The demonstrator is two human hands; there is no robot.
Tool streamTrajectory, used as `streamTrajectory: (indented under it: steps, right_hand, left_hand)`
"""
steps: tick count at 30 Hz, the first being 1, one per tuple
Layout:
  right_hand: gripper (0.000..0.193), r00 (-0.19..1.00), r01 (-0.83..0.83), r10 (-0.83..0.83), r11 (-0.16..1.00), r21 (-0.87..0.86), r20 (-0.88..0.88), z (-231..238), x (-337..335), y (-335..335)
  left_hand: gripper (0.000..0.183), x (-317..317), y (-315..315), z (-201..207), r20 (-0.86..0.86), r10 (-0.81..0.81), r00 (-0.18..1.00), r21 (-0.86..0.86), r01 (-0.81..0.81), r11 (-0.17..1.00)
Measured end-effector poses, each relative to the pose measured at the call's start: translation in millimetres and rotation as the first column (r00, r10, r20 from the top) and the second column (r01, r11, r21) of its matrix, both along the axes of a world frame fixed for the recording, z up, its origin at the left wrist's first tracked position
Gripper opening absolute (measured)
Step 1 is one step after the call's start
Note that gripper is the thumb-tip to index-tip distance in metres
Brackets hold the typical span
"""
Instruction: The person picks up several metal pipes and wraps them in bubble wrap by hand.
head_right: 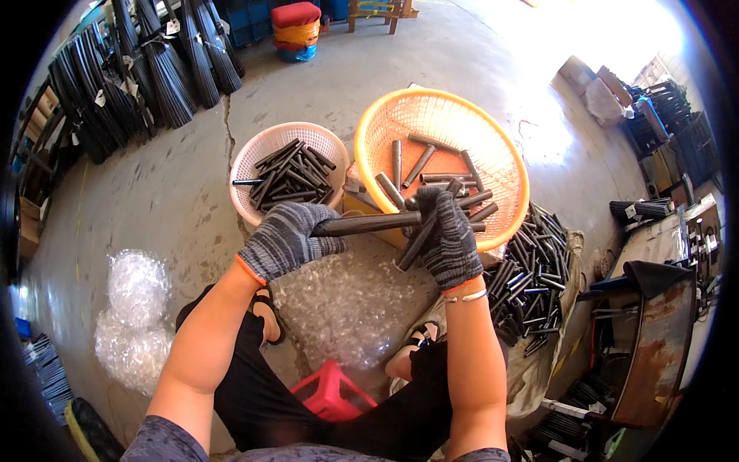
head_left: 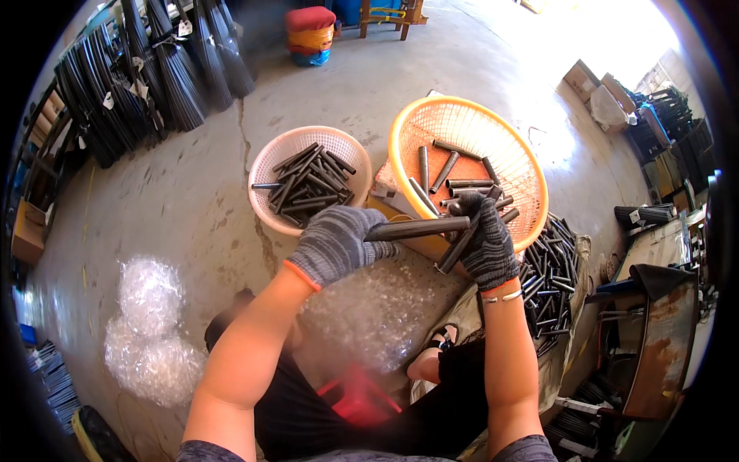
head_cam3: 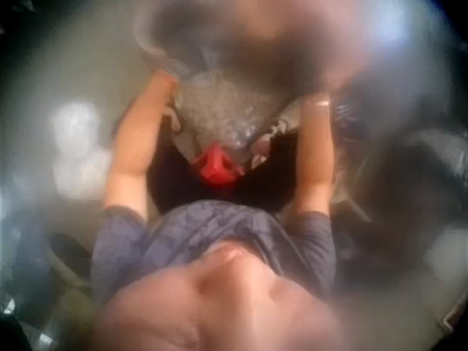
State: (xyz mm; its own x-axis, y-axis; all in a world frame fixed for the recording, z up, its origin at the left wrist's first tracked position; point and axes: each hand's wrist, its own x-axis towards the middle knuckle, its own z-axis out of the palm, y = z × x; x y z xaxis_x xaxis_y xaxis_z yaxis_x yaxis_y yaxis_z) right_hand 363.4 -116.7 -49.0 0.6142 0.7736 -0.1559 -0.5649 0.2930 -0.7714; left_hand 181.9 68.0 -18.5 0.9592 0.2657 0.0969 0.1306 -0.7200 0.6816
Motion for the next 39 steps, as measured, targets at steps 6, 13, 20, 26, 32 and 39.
streamTrajectory:
  steps: [6, 13, 20, 26, 32, 39]
  right_hand:
    - [0.033, 1.0, -0.028, 0.03, 0.977, 0.211, -0.005, 21, -35, 11]
    - [0.038, 0.992, -0.129, 0.124, 0.964, 0.232, 0.039, -2, -51, 21]
    - [0.041, 0.886, -0.206, 0.21, 0.977, -0.055, 0.414, 10, -62, 24]
    - [0.071, 0.842, -0.2, 0.198, 0.978, -0.051, 0.501, 8, -65, 24]
    - [0.082, 0.414, 0.268, -0.119, 0.963, 0.004, 0.903, 12, -61, 26]
    - [0.019, 0.215, 0.32, 0.004, 0.945, -0.074, 0.977, 25, -49, 14]
  left_hand:
    - [0.033, -2, -24, -6, -0.103, -0.09, 0.991, -0.38, 0.044, 0.924]
    - [0.043, 6, -38, -22, -0.035, -0.162, 0.986, -0.25, 0.148, 0.957]
    - [0.028, 10, -34, -20, 0.03, -0.105, 0.994, -0.687, 0.096, 0.72]
    - [0.028, 12, -32, -27, 0.154, -0.149, 0.977, -0.736, 0.214, 0.642]
    - [0.031, 9, -31, -14, -0.03, -0.27, 0.962, -0.866, 0.11, 0.489]
    - [0.03, 6, -34, -7, -0.159, -0.398, 0.904, -0.876, 0.057, 0.479]
